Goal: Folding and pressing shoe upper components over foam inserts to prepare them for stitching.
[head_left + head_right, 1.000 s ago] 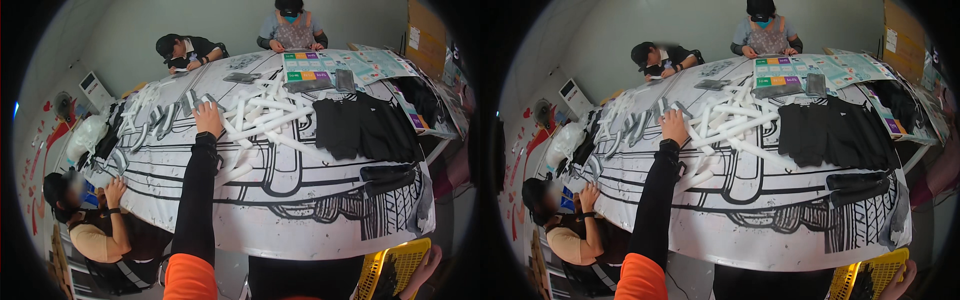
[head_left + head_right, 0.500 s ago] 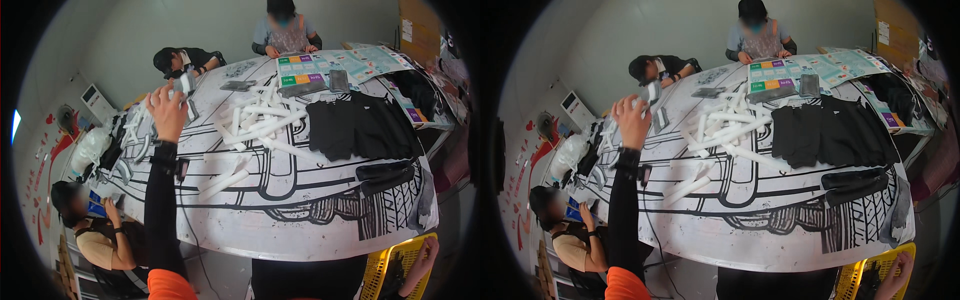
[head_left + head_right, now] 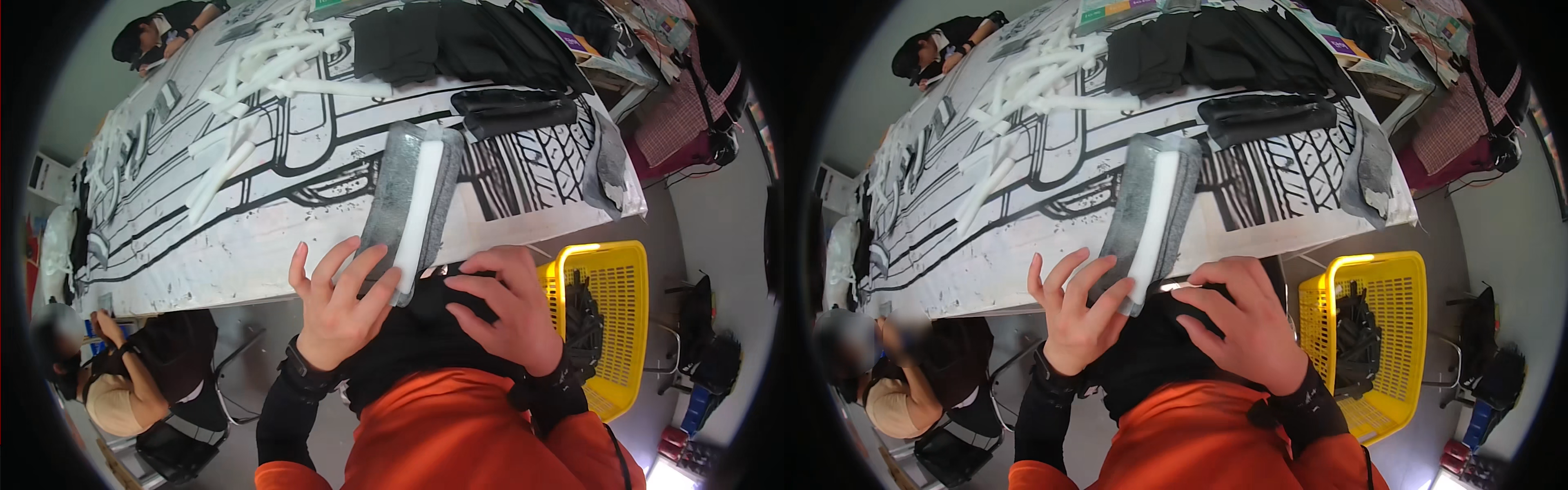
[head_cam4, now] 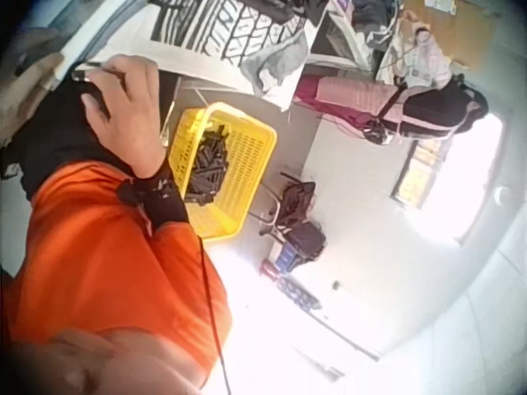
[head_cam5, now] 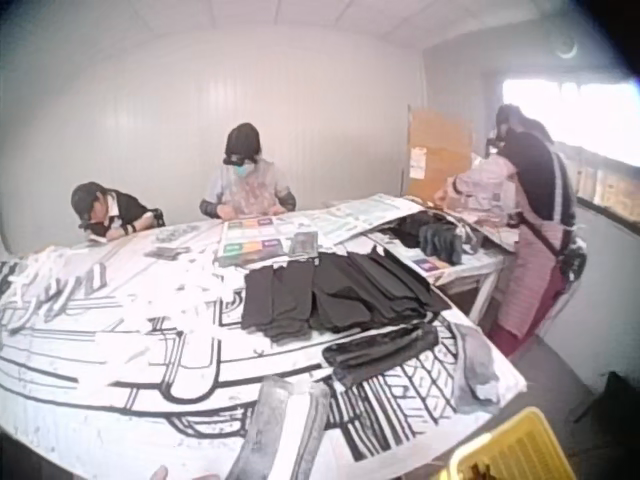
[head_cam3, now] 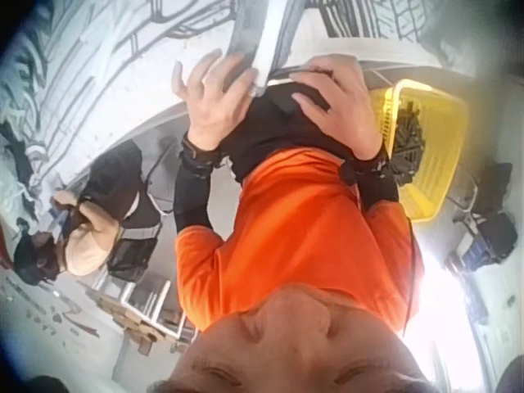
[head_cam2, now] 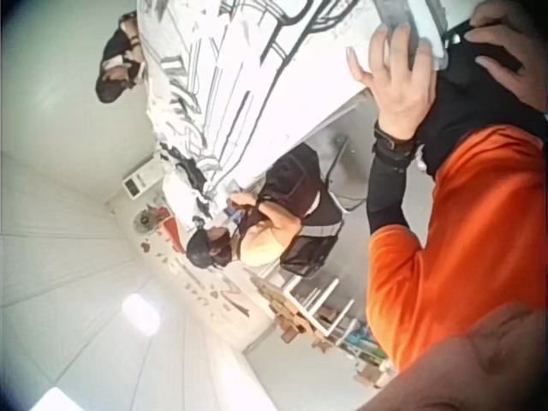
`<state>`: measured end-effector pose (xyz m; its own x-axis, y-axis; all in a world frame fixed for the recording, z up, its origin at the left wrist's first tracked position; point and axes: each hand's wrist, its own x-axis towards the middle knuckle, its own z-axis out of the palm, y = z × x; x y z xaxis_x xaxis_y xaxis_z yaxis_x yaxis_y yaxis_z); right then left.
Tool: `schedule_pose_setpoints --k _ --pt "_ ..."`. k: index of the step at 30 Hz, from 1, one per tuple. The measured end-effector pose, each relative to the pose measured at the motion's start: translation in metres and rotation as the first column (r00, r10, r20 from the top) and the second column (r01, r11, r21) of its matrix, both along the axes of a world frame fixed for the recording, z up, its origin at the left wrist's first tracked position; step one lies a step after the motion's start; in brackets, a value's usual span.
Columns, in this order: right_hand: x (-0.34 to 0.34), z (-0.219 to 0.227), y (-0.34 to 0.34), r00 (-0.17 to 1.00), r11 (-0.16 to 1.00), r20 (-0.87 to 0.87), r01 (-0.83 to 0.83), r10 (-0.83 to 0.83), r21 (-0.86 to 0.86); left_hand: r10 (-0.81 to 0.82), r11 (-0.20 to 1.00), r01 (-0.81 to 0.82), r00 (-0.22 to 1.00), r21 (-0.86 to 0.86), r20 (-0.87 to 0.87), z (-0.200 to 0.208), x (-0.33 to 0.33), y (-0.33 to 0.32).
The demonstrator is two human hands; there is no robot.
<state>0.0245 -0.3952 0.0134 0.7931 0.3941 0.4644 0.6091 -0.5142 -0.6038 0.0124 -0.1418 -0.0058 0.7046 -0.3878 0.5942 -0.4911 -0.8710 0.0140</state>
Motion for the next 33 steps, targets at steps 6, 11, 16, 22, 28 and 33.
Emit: schedule_pose_setpoints --k 6,11,16,22,28,33 --pt "0.008 -0.012 0.009 0.997 0.995 0.081 0.0 0.008 -0.095 -0.031 0.999 0.028 0.985 -0.02 -0.168 -0.008 -0.01 -0.013" --pt "0.021 -0.021 0.015 0.99 0.982 0.119 -0.055 0.077 -0.179 0.015 1.0 -0.016 0.994 -0.004 -0.113 -0.019 -0.014 -0.015" --pt "0.023 -0.024 0.012 0.976 0.976 0.152 -0.13 0.157 -0.173 0.082 0.993 -0.095 0.983 -0.071 -0.167 -0.011 -0.01 -0.016" --pt "0.01 -0.045 0.019 0.914 0.975 0.391 -0.018 0.106 -0.222 0.086 0.995 -0.091 0.989 -0.042 -0.12 -0.013 -0.009 -0.015" --pt "0.008 -0.039 0.029 0.905 0.984 0.423 0.036 0.041 -0.174 0.054 0.987 -0.024 0.98 -0.157 0.191 -0.025 -0.012 -0.018" --pt "0.006 -0.038 0.025 0.9 0.986 0.436 0.066 0.007 -0.152 0.012 1.0 -0.013 0.988 0.008 0.155 -0.011 -0.007 -0.003"
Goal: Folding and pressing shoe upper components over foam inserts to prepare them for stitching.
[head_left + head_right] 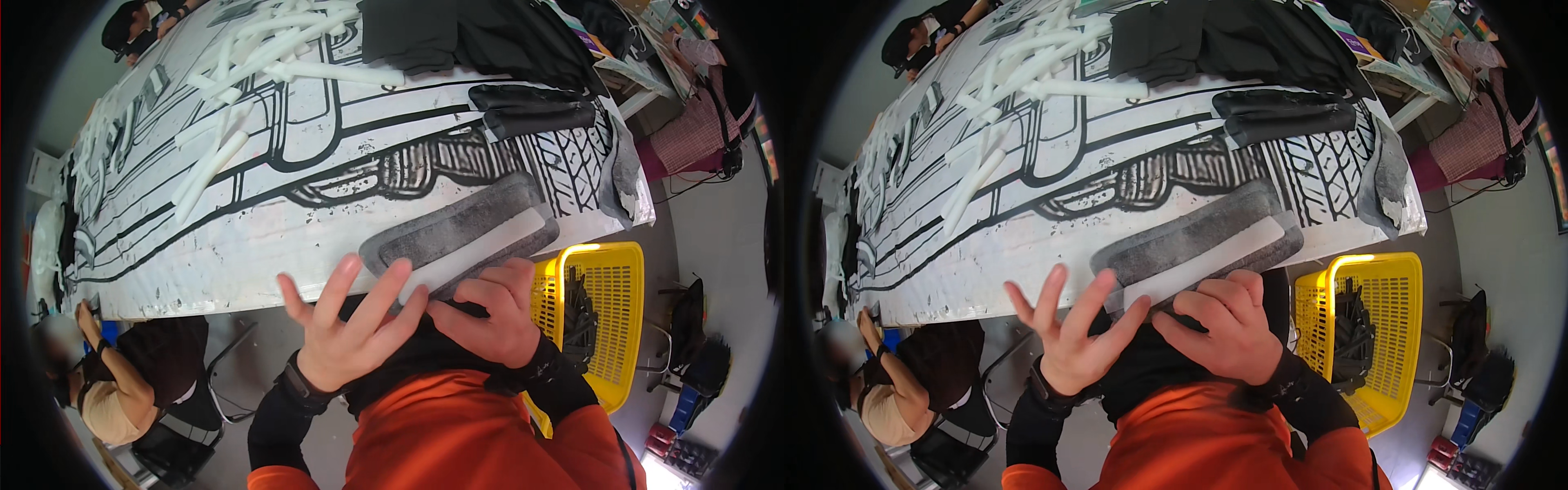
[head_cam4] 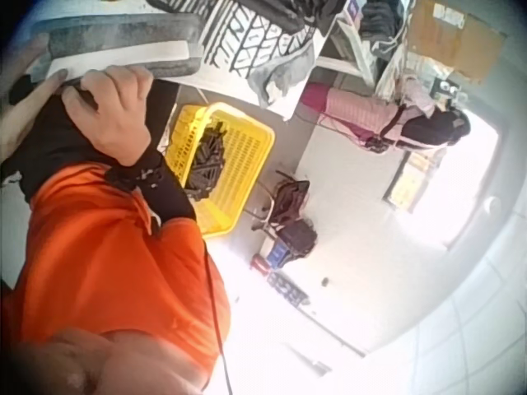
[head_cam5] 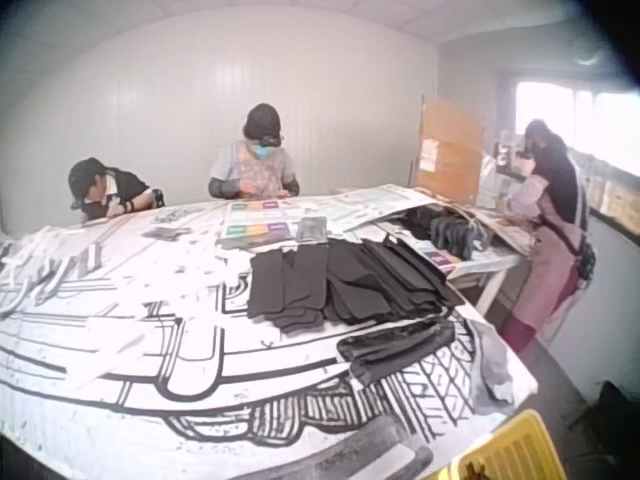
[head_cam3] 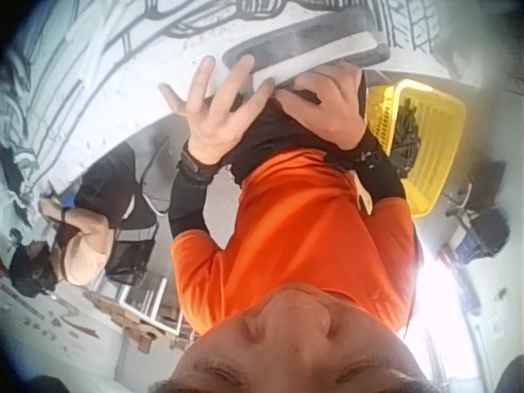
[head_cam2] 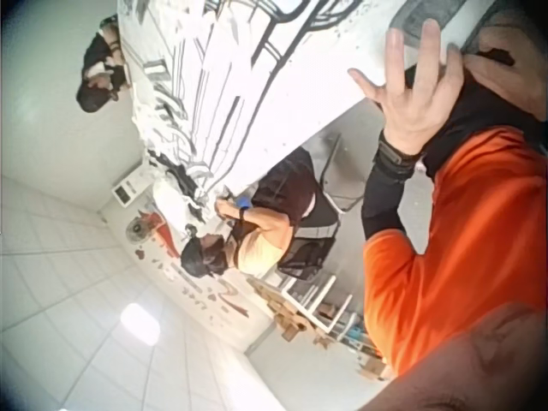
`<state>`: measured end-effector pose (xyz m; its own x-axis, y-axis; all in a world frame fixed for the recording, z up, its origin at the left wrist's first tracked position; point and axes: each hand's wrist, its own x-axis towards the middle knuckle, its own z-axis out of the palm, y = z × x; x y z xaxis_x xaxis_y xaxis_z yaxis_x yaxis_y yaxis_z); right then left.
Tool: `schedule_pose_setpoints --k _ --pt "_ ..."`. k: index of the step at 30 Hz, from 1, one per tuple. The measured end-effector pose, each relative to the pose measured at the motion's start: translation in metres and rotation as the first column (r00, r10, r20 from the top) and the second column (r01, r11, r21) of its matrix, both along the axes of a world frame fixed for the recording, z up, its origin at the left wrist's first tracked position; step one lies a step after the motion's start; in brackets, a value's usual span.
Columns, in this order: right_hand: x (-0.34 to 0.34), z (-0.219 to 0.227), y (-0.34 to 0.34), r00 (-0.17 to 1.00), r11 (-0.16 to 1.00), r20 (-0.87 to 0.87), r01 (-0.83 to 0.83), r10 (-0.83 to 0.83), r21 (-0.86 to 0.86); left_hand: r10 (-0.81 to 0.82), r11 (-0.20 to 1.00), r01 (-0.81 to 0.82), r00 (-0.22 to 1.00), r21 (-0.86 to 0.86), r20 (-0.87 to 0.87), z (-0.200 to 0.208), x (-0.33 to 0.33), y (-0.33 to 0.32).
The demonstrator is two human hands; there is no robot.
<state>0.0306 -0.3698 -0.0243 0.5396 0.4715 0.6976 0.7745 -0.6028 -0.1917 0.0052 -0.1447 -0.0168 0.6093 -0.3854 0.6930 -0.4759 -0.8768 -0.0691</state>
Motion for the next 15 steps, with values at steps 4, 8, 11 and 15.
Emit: schedule_pose_setpoints --k 4,8,11,15 --pt "0.0 0.001 -0.002 0.999 0.998 -0.023 -0.049 0.049 -0.029 -0.048 0.998 0.052 0.992 0.029 -0.114 -0.002 0.008 0.005" --pt "-0.004 -0.009 -0.001 0.997 0.997 -0.001 -0.074 0.074 -0.016 -0.001 0.995 -0.029 0.955 -0.097 -0.298 0.01 0.003 -0.007" --pt "-0.005 -0.021 -0.003 0.994 0.996 0.077 -0.079 0.082 -0.038 0.026 0.989 -0.073 0.94 -0.129 -0.339 0.006 0.003 -0.008" --pt "-0.012 -0.017 -0.006 0.993 1.0 0.114 0.002 0.001 -0.027 0.052 0.989 -0.088 0.959 -0.12 -0.28 0.002 0.001 -0.009"
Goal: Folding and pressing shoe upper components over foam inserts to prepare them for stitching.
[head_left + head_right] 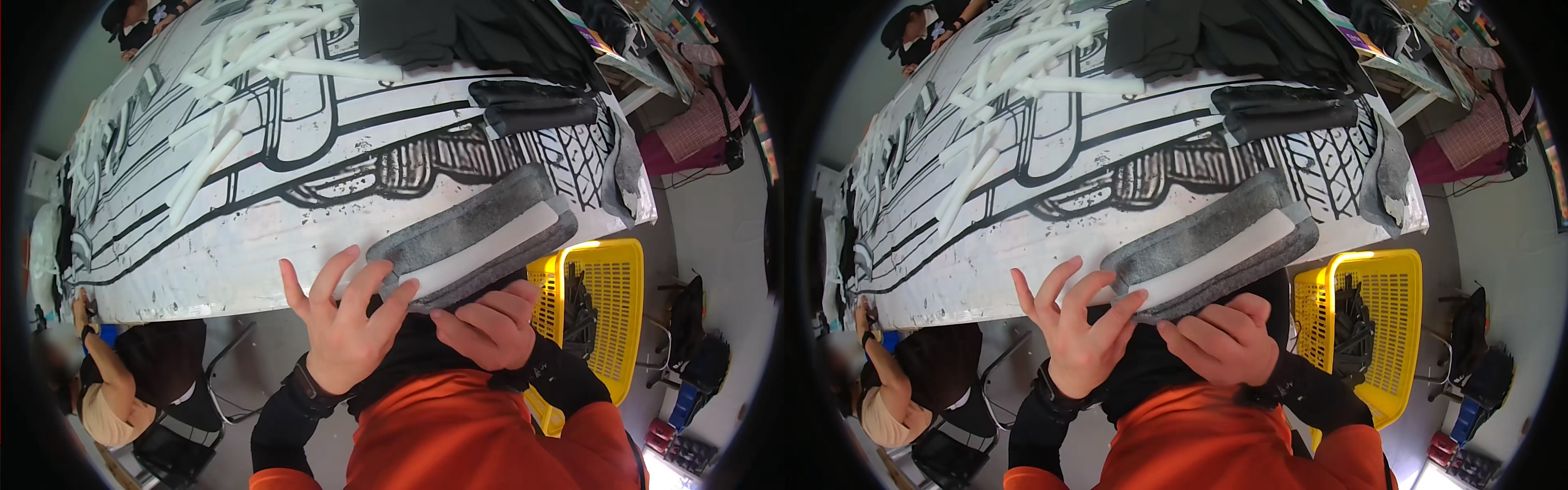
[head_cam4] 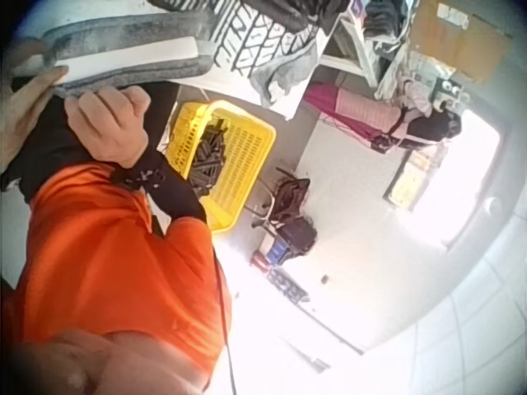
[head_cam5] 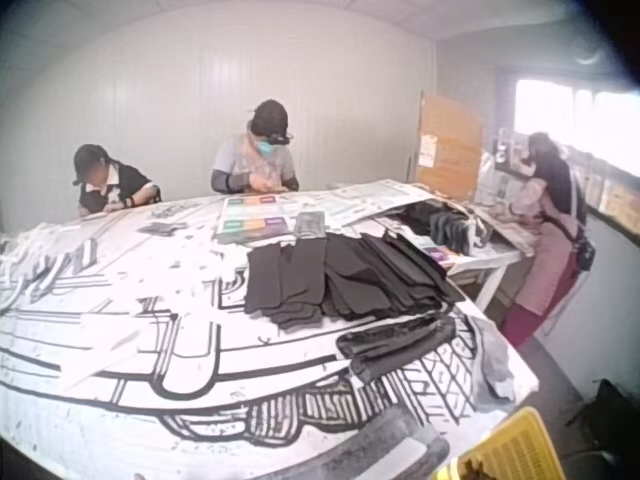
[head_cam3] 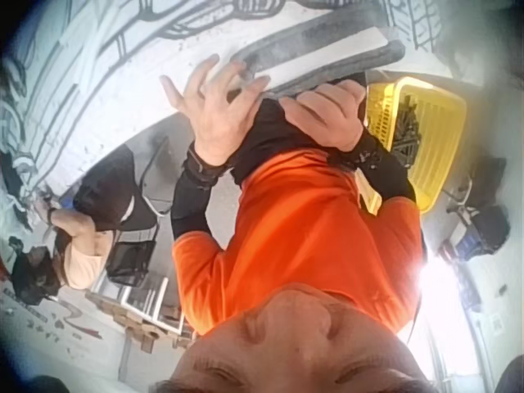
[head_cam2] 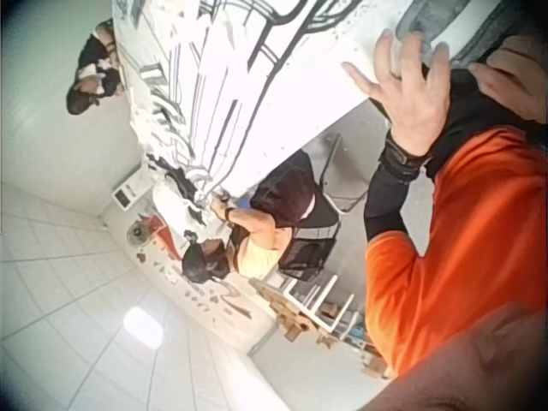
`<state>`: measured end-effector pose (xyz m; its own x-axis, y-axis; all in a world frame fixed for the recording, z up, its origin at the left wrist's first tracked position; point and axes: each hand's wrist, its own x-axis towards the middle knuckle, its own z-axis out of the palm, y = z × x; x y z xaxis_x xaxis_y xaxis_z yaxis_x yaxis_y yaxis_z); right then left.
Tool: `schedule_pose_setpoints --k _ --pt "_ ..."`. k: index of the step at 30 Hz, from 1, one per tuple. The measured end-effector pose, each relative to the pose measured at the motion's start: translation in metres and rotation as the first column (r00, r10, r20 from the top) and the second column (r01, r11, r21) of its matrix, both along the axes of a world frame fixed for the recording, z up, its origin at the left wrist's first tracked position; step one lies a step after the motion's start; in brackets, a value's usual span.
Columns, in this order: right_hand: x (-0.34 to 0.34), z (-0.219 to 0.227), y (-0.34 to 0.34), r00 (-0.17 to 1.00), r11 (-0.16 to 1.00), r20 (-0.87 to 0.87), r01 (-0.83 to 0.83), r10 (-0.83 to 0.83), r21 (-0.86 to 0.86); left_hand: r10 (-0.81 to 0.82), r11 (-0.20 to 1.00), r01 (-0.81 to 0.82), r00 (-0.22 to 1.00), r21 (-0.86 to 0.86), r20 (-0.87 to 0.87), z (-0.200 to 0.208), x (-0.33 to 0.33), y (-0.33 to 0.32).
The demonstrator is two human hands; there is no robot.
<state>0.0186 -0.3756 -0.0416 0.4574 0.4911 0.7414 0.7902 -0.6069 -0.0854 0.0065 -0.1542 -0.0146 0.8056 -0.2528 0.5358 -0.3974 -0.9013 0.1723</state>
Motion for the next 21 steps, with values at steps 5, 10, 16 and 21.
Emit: schedule_pose_setpoints --k 5,10,16,21 --pt "-0.005 0.015 0.008 0.992 0.98 -0.092 0.103 -0.088 0.168 -0.079 0.996 0.079 0.997 -0.041 0.01 0.0 0.005 -0.004" --pt "0.005 0.038 0.023 0.952 0.988 -0.274 0.151 -0.137 0.033 -0.058 0.996 0.057 0.998 -0.065 -0.018 0.004 0.005 -0.006" --pt "0.008 0.031 0.022 0.9 0.987 -0.428 0.133 -0.081 0.093 -0.068 0.995 0.062 0.994 -0.076 -0.082 0.012 0.008 -0.006" --pt "0.007 0.022 0.011 0.986 0.996 -0.15 -0.072 0.079 0.048 -0.026 0.997 0.017 0.993 -0.078 -0.113 0.019 0.007 -0.011"
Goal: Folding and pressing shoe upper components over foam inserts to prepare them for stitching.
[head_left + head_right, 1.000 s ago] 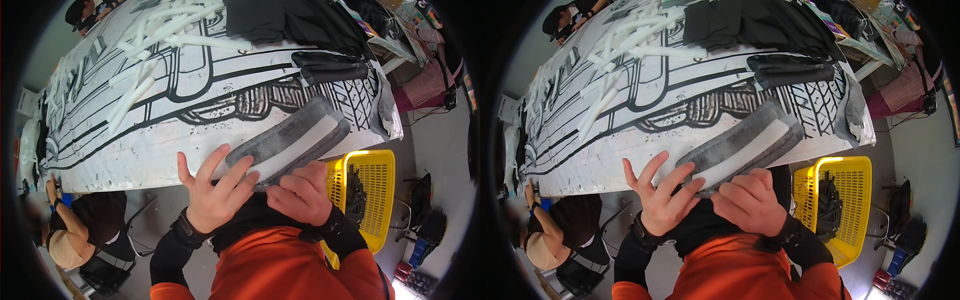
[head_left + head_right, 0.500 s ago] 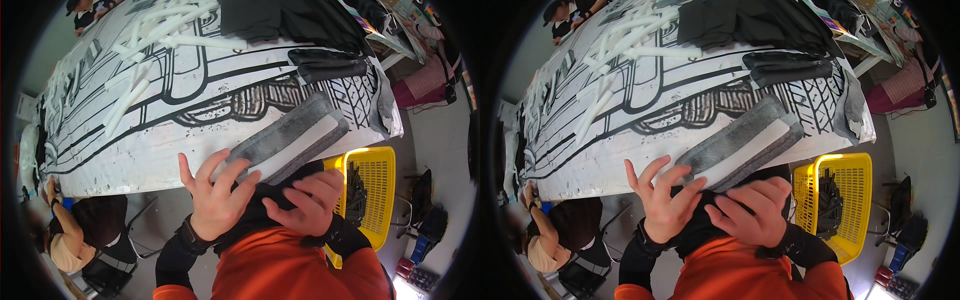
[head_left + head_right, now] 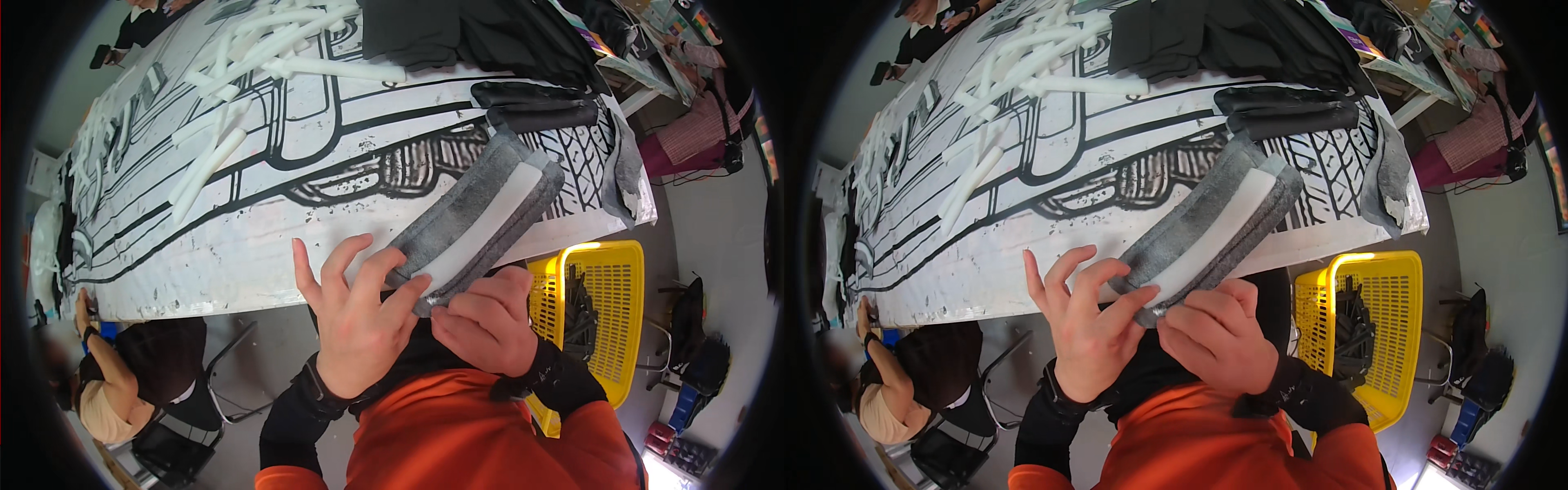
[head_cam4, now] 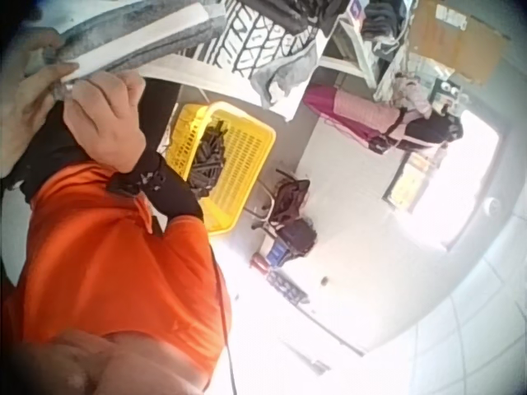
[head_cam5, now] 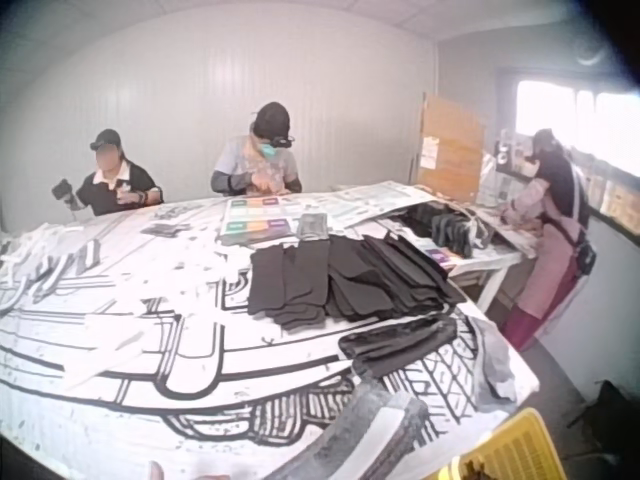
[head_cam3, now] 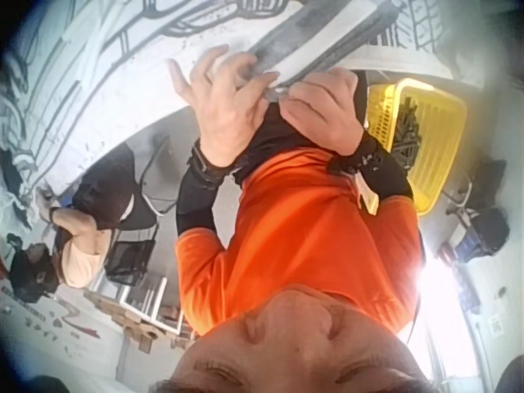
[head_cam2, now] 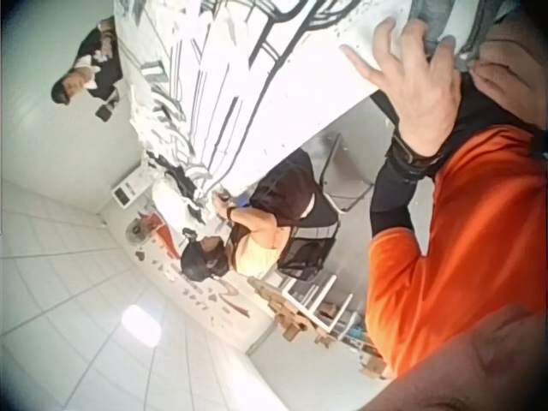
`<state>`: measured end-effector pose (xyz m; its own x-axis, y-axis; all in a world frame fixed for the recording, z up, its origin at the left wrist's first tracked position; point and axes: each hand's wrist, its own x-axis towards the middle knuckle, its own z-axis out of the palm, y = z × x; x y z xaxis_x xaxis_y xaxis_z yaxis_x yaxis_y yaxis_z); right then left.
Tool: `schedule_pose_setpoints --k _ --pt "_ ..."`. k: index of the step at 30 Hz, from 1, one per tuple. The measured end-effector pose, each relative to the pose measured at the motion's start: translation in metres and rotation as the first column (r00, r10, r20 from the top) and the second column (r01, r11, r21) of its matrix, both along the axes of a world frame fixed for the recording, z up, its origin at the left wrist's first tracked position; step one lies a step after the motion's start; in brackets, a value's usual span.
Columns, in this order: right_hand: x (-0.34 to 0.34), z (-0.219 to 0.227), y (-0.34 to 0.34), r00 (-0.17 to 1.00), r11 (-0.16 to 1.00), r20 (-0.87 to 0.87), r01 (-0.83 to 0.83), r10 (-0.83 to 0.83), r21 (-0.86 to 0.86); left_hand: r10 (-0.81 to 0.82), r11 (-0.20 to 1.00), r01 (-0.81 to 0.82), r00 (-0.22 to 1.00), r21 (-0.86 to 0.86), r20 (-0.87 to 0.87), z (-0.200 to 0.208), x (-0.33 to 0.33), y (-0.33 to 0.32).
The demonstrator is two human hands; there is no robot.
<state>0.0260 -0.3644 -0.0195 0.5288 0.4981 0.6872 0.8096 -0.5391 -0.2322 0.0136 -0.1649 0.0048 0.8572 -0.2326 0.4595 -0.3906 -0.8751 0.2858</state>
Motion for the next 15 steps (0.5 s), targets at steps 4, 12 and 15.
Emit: schedule_pose_setpoints --k 4,12,15 --pt "0.003 -0.021 -0.003 0.993 0.999 0.118 -0.02 0.017 0.024 0.007 0.999 -0.008 1.0 -0.043 -0.03 -0.004 0.002 -0.004" --pt "-0.008 -0.004 -0.007 0.995 0.995 0.013 0.102 -0.102 0.009 -0.011 0.999 0.01 1.0 -0.051 -0.011 -0.004 0.004 0.013" --pt "-0.014 0.009 -0.037 0.988 0.967 -0.066 0.151 -0.14 0.206 -0.012 0.998 0.005 0.995 0.069 0.098 -0.006 0.003 0.026"
